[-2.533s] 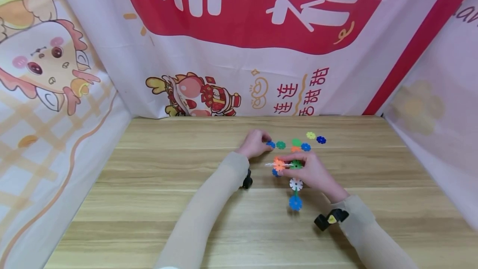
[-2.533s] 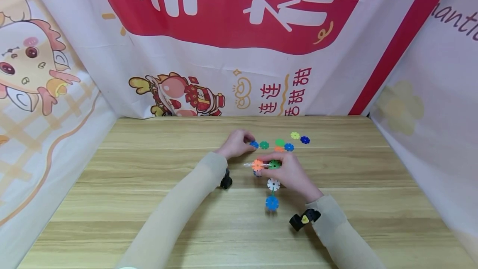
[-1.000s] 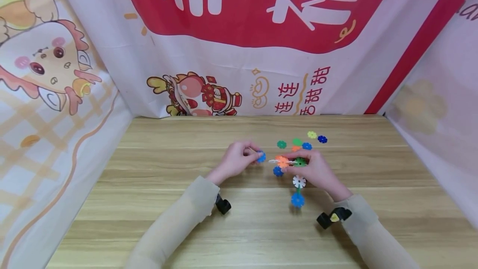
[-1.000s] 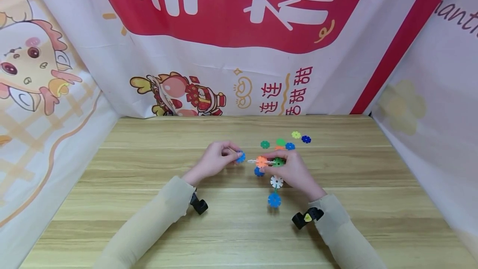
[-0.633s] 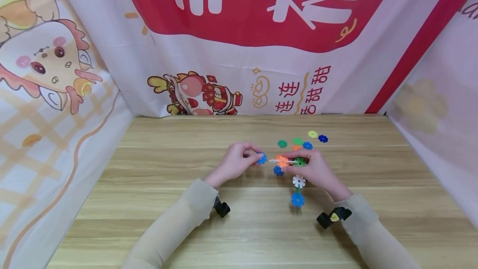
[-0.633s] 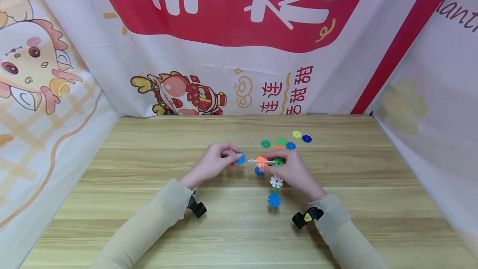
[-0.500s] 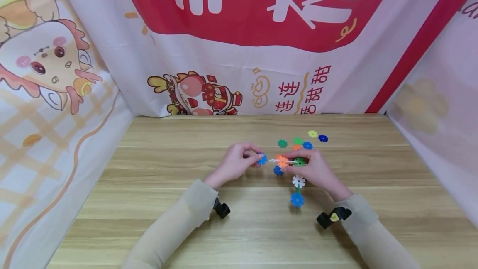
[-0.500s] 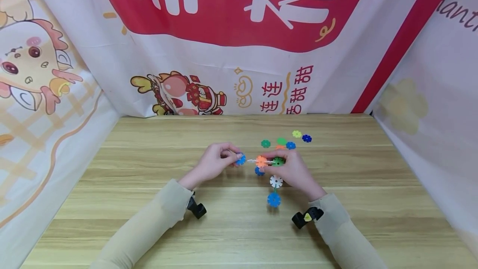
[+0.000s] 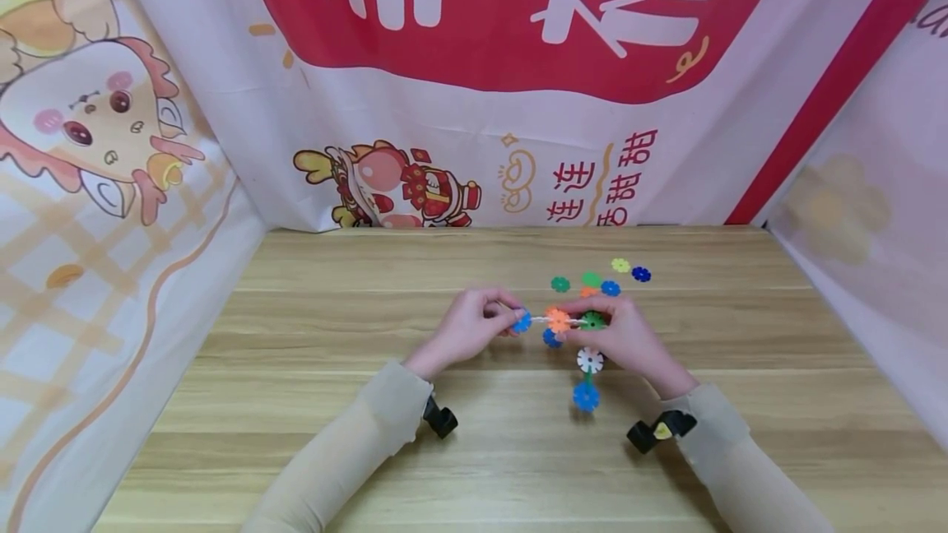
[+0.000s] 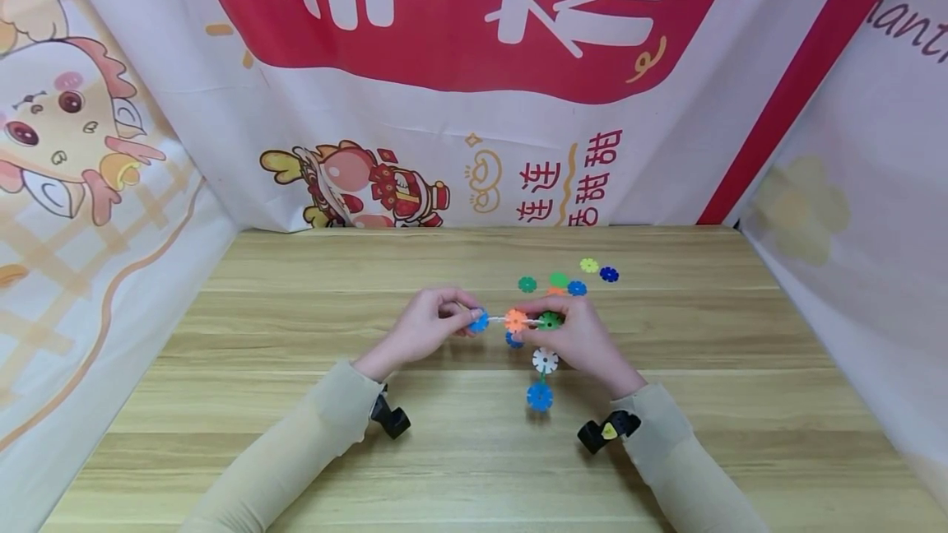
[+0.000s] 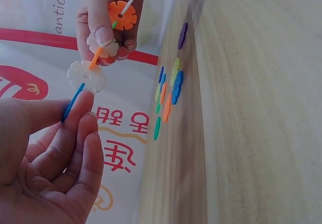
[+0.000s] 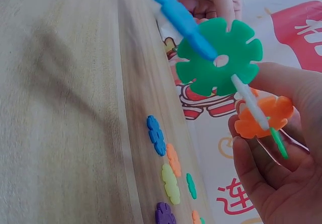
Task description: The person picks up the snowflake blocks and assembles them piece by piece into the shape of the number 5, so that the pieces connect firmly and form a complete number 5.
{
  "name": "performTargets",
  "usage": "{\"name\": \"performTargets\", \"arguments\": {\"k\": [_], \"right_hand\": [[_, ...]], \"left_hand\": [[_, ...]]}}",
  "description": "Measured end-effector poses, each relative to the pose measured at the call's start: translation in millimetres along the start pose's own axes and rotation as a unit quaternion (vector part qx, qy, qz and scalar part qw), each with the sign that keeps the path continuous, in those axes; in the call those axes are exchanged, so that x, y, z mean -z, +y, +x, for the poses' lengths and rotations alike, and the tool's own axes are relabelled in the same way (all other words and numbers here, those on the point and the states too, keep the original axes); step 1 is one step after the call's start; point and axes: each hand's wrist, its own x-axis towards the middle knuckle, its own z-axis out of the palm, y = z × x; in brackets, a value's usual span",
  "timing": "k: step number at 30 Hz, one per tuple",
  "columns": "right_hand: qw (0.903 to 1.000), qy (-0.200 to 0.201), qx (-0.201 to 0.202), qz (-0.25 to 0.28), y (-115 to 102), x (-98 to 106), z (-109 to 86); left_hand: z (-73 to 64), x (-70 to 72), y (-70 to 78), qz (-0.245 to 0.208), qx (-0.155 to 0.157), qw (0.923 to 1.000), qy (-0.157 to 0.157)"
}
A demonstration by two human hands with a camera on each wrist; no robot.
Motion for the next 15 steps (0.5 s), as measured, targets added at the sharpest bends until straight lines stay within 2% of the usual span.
{"name": "performTargets", "arguments": {"k": [6,15], "right_hand": [[1.0,-0.005,0.006,0.006,-3.2,-1.9,-0.2],[0.9997,-0.001,0.023,0.006,-1.0,-7.3,2.0]], "left_hand": [[0.6,-2.7,0.1,-0.005,-0.001,1.0,-0.003],[-2.0,-3.3,-2.8,0.0,0.006,0.9998,0.018]]}}
